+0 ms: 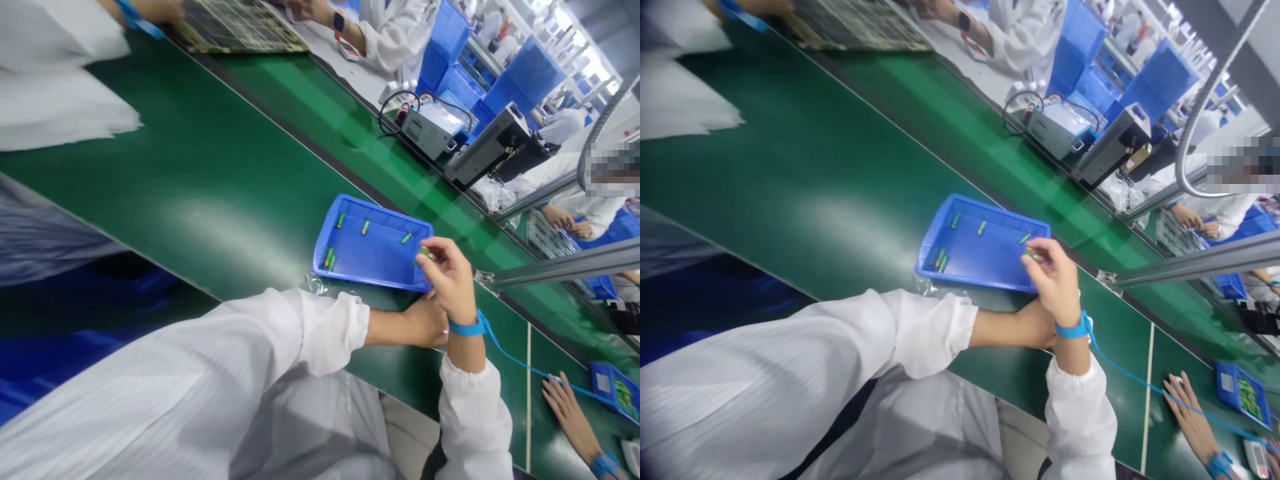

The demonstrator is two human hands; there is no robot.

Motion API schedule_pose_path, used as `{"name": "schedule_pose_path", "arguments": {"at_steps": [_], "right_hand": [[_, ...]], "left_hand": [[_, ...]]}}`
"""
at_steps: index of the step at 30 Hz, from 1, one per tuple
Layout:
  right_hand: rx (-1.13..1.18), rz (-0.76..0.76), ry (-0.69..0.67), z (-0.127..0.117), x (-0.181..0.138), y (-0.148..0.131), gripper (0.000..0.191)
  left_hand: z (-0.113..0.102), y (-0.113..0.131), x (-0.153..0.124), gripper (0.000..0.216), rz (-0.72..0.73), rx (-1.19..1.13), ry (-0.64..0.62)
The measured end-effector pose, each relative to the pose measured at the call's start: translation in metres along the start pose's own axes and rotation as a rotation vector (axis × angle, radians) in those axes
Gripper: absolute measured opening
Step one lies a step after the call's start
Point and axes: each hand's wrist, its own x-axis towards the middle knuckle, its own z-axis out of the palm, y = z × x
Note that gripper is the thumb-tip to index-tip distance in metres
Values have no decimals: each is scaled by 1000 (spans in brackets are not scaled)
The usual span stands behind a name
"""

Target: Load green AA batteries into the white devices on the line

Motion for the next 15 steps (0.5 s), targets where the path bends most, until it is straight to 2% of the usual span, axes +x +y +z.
{"name": "schedule_pose_path", "arguments": {"at_steps": [3,6,8,10,15], "right_hand": [[-2,135,258,-51,-43,40,30],[58,308,381,-83,-78,88,36],[52,379,369,-93,-93,110,37],[2,413,307,-95,-102,121,37],[-104,448,210,-92,-106,120,34]], "left_hand": [[-3,-1,-8,80,5,-10,22],[-6,-1,-9,86,-30,-35,45],[-6,-1,-9,86,-27,-33,30],[-6,-1,-9,86,-18,-6,4],[-7,-1,-10,86,-31,31,-34]]}}
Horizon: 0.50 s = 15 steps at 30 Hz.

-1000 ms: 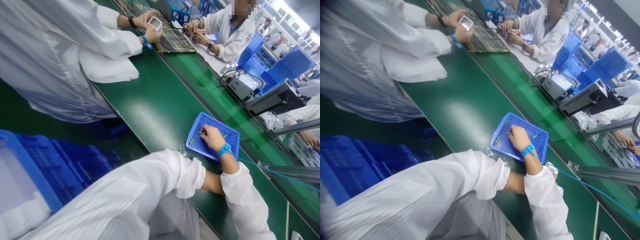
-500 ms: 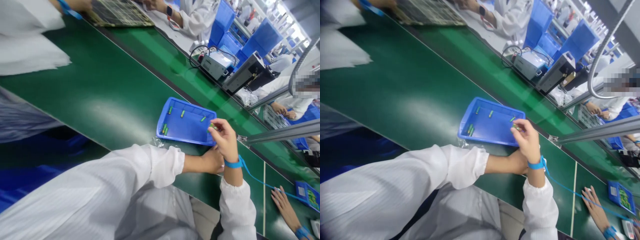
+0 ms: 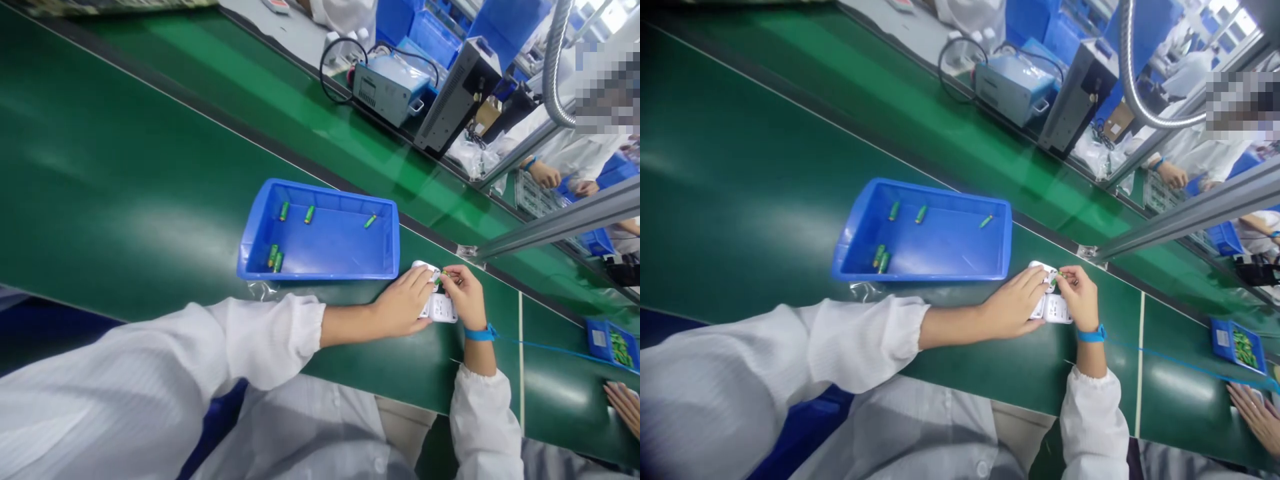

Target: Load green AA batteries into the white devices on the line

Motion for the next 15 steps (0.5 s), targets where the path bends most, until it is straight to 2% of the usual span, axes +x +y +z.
{"name": "schedule_pose_path", "arguments": {"at_steps": [8,15], "right_hand": [[-155,-107,-15,2,-4,-5,25],[-287,-237,34,10,-10,0,24]], "left_hand": [[0,1,0,87,-3,9,-5],[3,1,0,90,-7,32,-1]]}}
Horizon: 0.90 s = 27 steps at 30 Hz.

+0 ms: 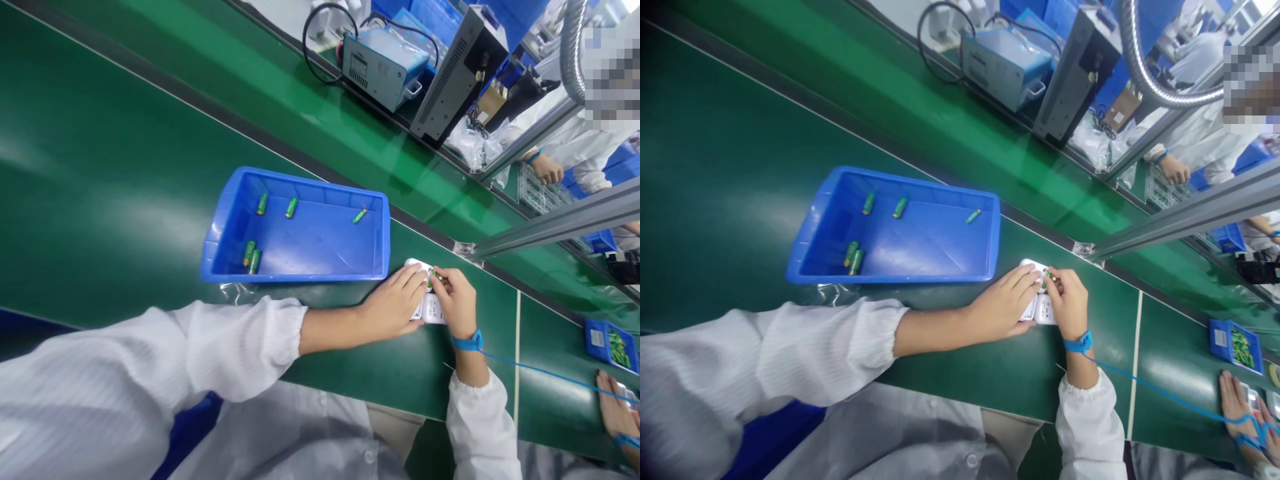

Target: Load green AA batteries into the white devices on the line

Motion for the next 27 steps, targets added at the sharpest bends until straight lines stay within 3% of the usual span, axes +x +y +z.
{"name": "schedule_pose_path", "arguments": {"at_steps": [6,11,27], "right_hand": [[-127,-142,63,5,-8,-1,30],[-173,-143,78,7,-14,-3,34],[-255,-142,-110,1,-21,0,42]], "left_hand": [[-3,0,0,88,20,70,-20],[-4,0,-1,89,31,68,-20],[-6,-2,1,89,23,13,-21]]}}
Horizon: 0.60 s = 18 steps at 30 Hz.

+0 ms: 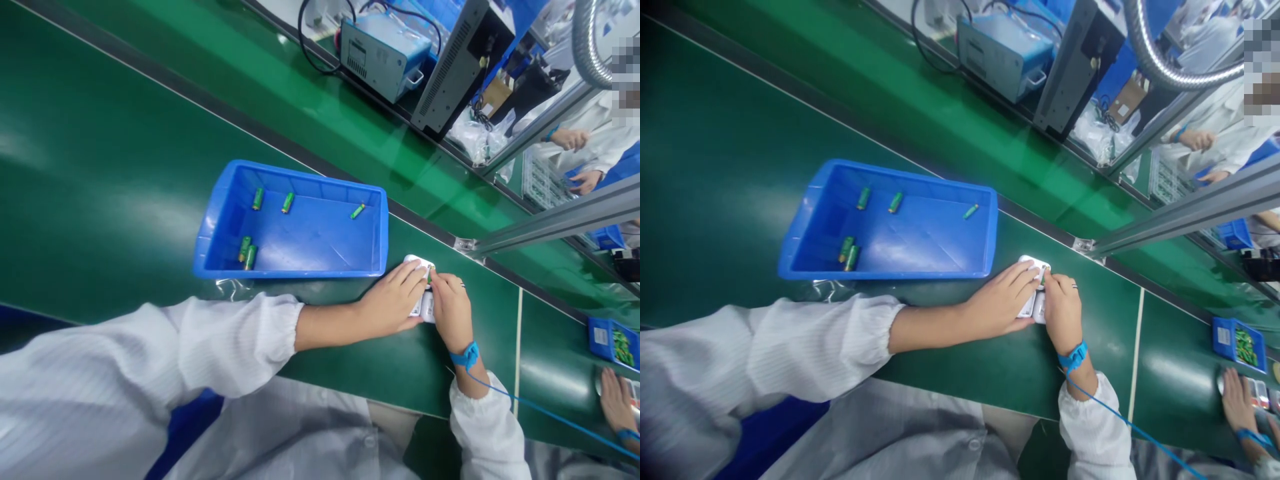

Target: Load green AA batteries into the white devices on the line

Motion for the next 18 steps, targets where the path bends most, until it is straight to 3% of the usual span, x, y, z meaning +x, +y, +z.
{"name": "schedule_pose_path", "arguments": {"at_steps": [4,8,12,18], "right_hand": [[177,76,118,-4,-1,-1,36],[360,179,220,-8,-6,-7,53],[512,176,189,-5,-8,-15,70],[578,227,119,-1,-7,-16,73]], "left_hand": [[1,-1,0,87,-3,-37,12],[2,-1,-1,81,-10,-81,27],[4,-2,-2,83,-9,-134,48],[5,-3,-3,81,-23,-189,65]]}}
